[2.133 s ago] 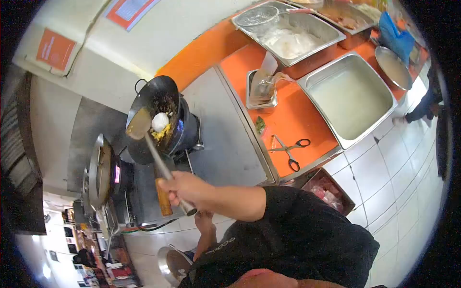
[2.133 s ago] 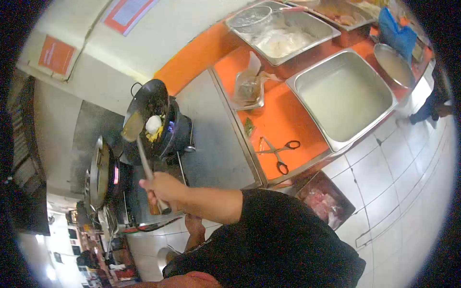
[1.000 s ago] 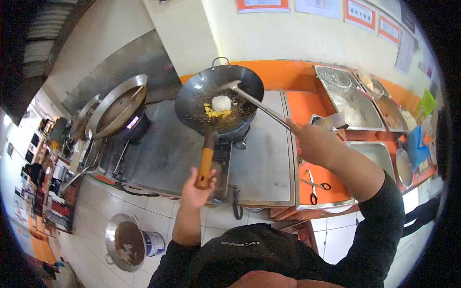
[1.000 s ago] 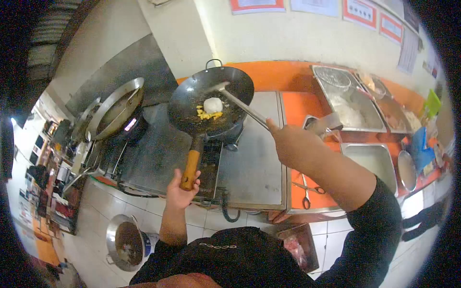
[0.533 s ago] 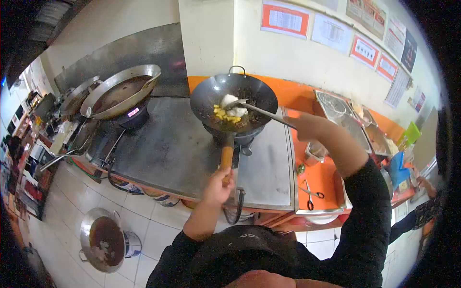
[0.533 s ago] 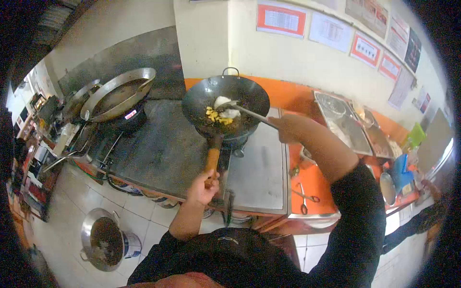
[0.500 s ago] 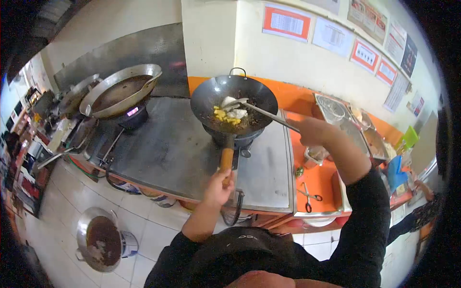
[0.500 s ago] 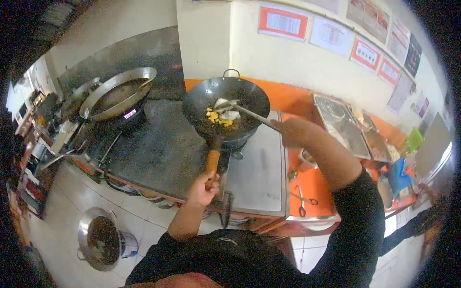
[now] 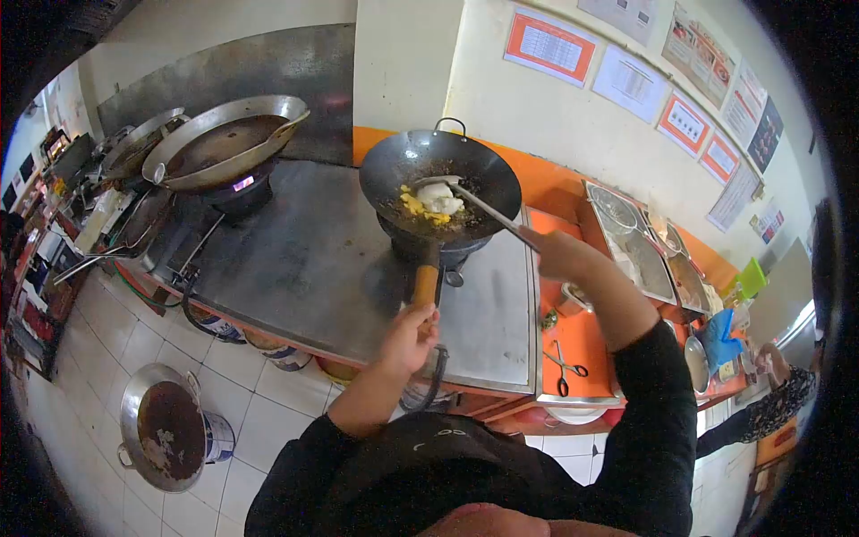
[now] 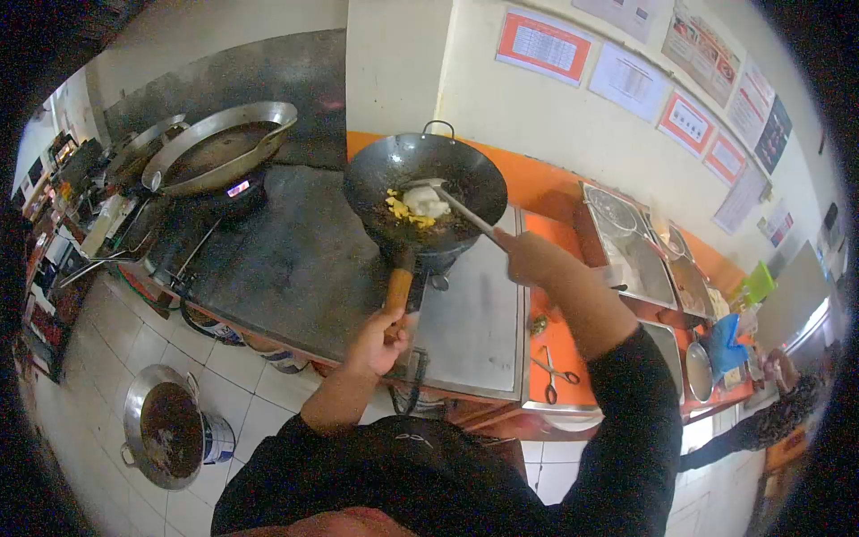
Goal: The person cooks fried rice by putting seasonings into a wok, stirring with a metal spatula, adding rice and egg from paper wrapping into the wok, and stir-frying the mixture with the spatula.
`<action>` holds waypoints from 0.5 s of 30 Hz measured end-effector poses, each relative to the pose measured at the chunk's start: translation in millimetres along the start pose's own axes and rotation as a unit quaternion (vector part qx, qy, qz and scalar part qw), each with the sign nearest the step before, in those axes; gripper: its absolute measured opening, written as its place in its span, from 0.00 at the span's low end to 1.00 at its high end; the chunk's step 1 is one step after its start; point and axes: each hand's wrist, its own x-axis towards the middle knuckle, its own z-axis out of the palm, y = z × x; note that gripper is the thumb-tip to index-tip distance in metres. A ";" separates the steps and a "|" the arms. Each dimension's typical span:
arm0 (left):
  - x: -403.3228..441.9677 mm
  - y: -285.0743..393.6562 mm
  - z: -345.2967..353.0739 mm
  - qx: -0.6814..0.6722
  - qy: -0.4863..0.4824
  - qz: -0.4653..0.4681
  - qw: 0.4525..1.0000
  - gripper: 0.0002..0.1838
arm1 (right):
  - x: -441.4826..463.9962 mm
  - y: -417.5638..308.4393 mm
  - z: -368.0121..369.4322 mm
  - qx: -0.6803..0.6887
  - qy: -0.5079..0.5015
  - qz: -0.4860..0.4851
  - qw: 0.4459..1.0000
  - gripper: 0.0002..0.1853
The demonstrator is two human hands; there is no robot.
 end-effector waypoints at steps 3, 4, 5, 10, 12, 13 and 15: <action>1.9 0.4 1.3 -0.012 -0.012 0.004 1.000 0.10 | -44.2 -19.3 -45.8 -0.035 -0.038 0.028 0.998 0.36; 1.9 -0.6 1.7 -0.021 -0.005 0.002 1.000 0.10 | -52.6 -20.5 -49.2 -0.038 -0.042 0.030 0.998 0.36; 0.8 -2.4 1.5 -0.026 0.002 -0.002 1.000 0.10 | -57.8 -21.4 -47.8 -0.038 -0.047 0.033 0.998 0.37; 0.8 -1.2 6.4 0.000 0.035 0.011 0.999 0.10 | -9.0 -14.2 17.9 -0.029 -0.038 0.036 0.998 0.37; -2.6 -5.3 4.3 -0.007 0.028 0.003 1.000 0.10 | -3.6 -7.7 20.0 0.013 -0.030 0.029 0.999 0.38; -1.2 -6.0 2.7 -0.012 0.022 0.002 1.000 0.10 | -2.8 -1.3 15.8 0.041 -0.018 0.020 0.999 0.38; 1.5 -2.3 2.3 -0.013 0.018 0.007 1.000 0.10 | -12.1 -2.8 -4.8 0.067 -0.017 0.023 0.997 0.38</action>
